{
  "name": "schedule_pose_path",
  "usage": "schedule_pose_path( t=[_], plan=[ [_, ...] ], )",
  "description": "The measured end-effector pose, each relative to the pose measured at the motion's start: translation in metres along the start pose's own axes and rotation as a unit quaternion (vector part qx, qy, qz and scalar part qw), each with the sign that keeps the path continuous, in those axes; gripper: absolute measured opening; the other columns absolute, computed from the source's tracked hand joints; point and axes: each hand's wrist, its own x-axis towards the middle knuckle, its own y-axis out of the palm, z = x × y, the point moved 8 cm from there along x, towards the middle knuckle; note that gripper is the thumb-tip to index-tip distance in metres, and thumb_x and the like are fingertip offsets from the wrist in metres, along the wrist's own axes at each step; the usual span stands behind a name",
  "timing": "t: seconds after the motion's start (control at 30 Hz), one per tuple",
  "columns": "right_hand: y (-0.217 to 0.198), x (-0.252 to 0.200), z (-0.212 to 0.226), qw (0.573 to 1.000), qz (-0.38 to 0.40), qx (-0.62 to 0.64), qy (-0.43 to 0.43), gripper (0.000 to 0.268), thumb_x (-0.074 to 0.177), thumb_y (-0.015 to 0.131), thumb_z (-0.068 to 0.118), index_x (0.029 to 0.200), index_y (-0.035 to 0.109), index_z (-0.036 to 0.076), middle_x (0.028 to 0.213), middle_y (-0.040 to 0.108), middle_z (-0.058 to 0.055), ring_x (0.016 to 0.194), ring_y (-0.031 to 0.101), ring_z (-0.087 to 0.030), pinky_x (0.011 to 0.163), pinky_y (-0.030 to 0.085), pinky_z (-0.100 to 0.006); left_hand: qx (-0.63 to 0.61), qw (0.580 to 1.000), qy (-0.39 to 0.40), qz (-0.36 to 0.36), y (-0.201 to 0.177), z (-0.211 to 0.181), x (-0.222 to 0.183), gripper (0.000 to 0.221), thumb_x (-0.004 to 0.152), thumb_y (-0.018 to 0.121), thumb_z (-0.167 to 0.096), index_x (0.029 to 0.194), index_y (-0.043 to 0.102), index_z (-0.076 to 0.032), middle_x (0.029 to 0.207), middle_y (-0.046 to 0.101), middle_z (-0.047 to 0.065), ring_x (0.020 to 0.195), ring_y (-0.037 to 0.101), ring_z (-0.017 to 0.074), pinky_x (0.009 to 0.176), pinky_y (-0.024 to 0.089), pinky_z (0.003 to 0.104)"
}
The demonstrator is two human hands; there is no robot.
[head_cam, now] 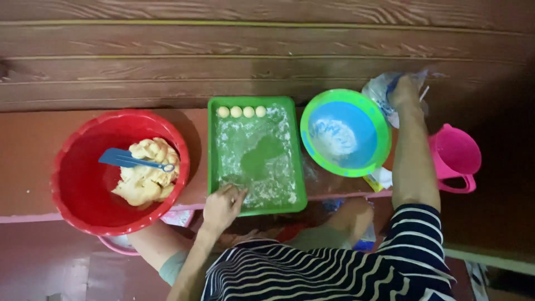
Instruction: The person is taking dough from a bowl, rolling it into small balls using their hands, and arranging them on a tray.
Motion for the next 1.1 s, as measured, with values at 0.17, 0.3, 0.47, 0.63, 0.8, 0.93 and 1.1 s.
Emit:
schedule_pose_path(
  t=[0.17,0.3,0.47,0.63,0.8,0.93,1.1],
  plan=[
    [0.039,0.001,-0.005,0.995,0.092,-0.042,-0.014,0.036,0.085,0.077,0.010,0.119,0.074,-0.002,0.126,0.065,-0.035,0.120,0.058,-0.055,0.095,0.051,-0.067,-0.014,1.000,0.008,-0.006,-0.008,-0.008,0.000,0.045,0.088,0.076,-0.035,0.059,0.047,-0.017,0.058,0.054,0.005,0.058,0.067,0.0285,0.052,0.053,0.036],
    [0.033,-0.012,0.008,0.994,0.075,-0.061,-0.041,0.039,0.083,0.074,0.009,0.118,0.075,-0.006,0.124,0.068,-0.035,0.121,0.059,-0.054,0.101,0.048,-0.064,-0.003,1.000,0.003,-0.002,-0.010,-0.012,-0.001,0.046,0.087,0.077,-0.038,0.058,0.048,-0.018,0.057,0.055,0.002,0.057,0.068,0.0252,0.052,0.054,0.034],
    [0.008,-0.025,0.023,0.972,-0.057,-0.202,-0.106,0.013,0.084,0.070,0.006,0.087,0.080,-0.002,0.091,0.077,-0.024,0.084,0.075,-0.042,0.081,0.058,-0.046,-0.028,0.999,0.012,0.012,-0.012,-0.014,0.000,0.044,0.100,0.064,-0.032,0.064,0.048,-0.011,0.066,0.057,0.002,0.052,0.057,0.0199,0.046,0.046,0.039],
    [-0.061,-0.030,0.015,0.994,-0.010,-0.070,-0.077,0.021,0.086,0.071,0.011,0.098,0.078,-0.005,0.101,0.071,-0.029,0.097,0.069,-0.037,0.083,0.052,-0.046,-0.027,1.000,0.013,0.004,-0.009,-0.011,-0.002,0.034,0.097,0.066,-0.029,0.069,0.057,-0.012,0.073,0.064,0.003,0.061,0.065,0.0264,0.049,0.049,0.042],
    [-0.161,-0.081,0.053,0.995,0.042,0.088,-0.005,0.011,0.087,0.086,0.012,0.093,0.079,0.018,0.092,0.077,-0.007,0.078,0.069,-0.012,0.066,0.053,-0.035,-0.028,0.999,0.000,0.018,-0.005,-0.005,0.006,0.039,0.098,0.065,-0.033,0.067,0.056,-0.011,0.067,0.061,0.004,0.053,0.062,0.0258,0.044,0.047,0.042],
    [-0.193,-0.178,0.125,0.967,0.065,0.241,-0.043,0.016,0.094,0.085,0.019,0.107,0.078,0.024,0.099,0.076,0.005,0.082,0.069,-0.001,0.076,0.057,-0.017,-0.074,0.997,-0.007,0.023,-0.004,0.001,-0.010,0.039,0.098,0.069,-0.031,0.069,0.051,-0.013,0.065,0.054,0.006,0.051,0.055,0.0275,0.048,0.041,0.044],
    [-0.170,-0.285,0.231,0.961,0.135,0.232,-0.071,0.015,0.094,0.079,0.013,0.106,0.076,0.021,0.103,0.077,0.001,0.092,0.073,-0.010,0.086,0.059,-0.029,-0.051,0.996,0.018,-0.067,-0.002,0.007,-0.009,0.041,0.100,0.069,-0.027,0.065,0.052,-0.012,0.063,0.055,0.003,0.047,0.052,0.0204,0.044,0.041,0.037]
  ],
)
